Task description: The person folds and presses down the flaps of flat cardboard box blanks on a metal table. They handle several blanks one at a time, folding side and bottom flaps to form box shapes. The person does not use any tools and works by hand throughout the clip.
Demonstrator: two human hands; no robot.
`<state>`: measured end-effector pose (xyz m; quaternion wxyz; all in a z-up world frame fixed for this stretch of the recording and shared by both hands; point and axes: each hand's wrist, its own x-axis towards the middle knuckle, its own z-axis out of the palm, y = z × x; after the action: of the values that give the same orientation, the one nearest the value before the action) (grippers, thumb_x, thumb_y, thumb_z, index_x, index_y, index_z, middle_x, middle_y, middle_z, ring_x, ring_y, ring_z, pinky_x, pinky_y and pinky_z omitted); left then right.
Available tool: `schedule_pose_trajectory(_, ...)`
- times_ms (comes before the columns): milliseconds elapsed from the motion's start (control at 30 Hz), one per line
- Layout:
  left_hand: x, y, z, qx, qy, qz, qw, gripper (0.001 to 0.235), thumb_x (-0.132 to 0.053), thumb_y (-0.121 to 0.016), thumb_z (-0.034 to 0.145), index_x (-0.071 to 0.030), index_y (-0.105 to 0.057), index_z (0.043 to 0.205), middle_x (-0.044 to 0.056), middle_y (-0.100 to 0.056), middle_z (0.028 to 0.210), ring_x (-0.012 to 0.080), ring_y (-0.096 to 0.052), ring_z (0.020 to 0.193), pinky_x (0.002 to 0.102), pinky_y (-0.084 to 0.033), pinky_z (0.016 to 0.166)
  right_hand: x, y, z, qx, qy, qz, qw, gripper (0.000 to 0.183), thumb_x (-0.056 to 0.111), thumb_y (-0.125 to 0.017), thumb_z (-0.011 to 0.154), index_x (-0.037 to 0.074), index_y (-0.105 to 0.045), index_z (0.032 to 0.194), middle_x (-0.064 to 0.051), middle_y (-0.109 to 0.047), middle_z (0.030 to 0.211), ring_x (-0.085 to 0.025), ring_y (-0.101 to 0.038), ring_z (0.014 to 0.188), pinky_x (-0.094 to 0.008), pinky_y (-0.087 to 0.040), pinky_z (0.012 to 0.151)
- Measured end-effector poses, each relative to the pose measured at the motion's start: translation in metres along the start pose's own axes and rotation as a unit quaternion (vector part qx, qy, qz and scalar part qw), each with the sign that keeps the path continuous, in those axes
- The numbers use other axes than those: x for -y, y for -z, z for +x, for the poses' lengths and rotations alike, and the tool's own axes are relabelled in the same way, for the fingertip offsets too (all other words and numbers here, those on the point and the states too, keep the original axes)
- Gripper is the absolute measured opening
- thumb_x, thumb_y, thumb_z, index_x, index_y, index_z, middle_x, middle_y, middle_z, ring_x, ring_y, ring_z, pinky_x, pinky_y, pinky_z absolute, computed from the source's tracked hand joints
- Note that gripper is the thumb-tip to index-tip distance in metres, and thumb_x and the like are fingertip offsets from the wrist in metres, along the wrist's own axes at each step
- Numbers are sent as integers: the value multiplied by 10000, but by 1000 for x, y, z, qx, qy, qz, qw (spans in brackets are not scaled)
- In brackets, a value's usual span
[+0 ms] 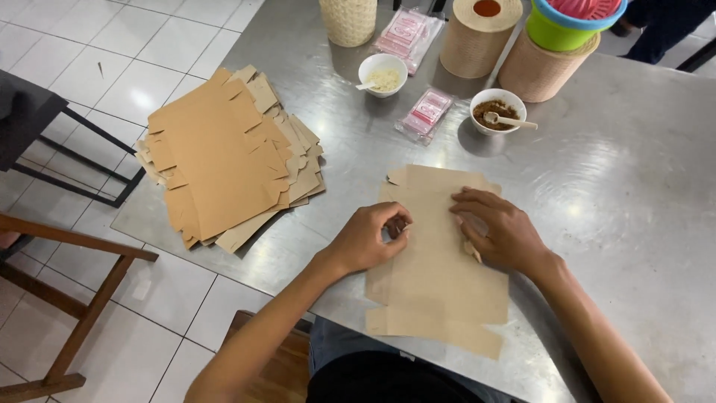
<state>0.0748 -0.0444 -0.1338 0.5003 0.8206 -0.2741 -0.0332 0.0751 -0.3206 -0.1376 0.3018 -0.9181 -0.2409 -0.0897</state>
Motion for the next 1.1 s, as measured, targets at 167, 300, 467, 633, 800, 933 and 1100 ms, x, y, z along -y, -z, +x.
schedule_pose_trajectory(167,-4,1,36,125,-48,20,991,207,-94,-715,852,-12,-694,1041,172,-725,848,337,-740,799,440,-593,789,-17,1,-1,-48,5,-40,998,180,150,-684,935,91,-782,1075,-79,-755,1161,-314,-676,1260,-450,-563,996)
schedule_pose_trajectory(300,1,4,60,204,-104,41,972,299,-333,-824,798,-115,-711,968,52,-737,825,266,-724,866,425,-492,937,-18,-8,-7,-100,93,-72,988,124,131,-695,937,103,-793,1008,-36,-774,1058,-265,-727,1151,-362,-587,927)
schedule_pose_trajectory(467,28,3,75,196,-120,64,971,272,-356,-808,790,-179,-695,962,2,-734,864,253,-699,932,441,-461,983,8,-13,-8,-52,164,6,985,194,153,-650,922,103,-782,1056,-119,-753,1086,-340,-722,1140,-441,-595,905)
schedule_pose_trajectory(633,41,3,71,139,-117,105,978,401,-406,-795,810,-172,-686,1116,23,-708,1103,261,-628,1148,482,-395,1081,17,-11,-1,-29,158,31,986,202,147,-652,925,91,-811,1036,-225,-728,1171,-442,-697,1170,-527,-567,922)
schedule_pose_trajectory(800,32,6,72,165,-93,128,973,660,-423,-771,829,-115,-587,1383,146,-509,1554,380,-349,1522,682,-105,1228,16,-13,-3,-23,155,24,987,225,210,-664,918,124,-830,1044,-212,-744,1216,-425,-685,1209,-524,-536,990)
schedule_pose_trajectory(933,36,7,73,177,-97,147,968,702,-449,-773,802,-132,-579,1397,170,-383,1646,401,-246,1570,737,-15,1220,14,-16,-3,-28,140,13,990,209,233,-688,893,164,-840,1018,-185,-760,1174,-401,-702,1183,-541,-524,1009)
schedule_pose_trajectory(1100,31,15,76,237,-76,109,962,799,-432,-777,762,-93,-546,1448,222,-332,1672,425,-209,1579,716,57,1224,13,-16,-3,-35,131,23,991,198,242,-681,894,176,-843,985,-166,-770,1167,-377,-712,1177,-536,-521,1016)
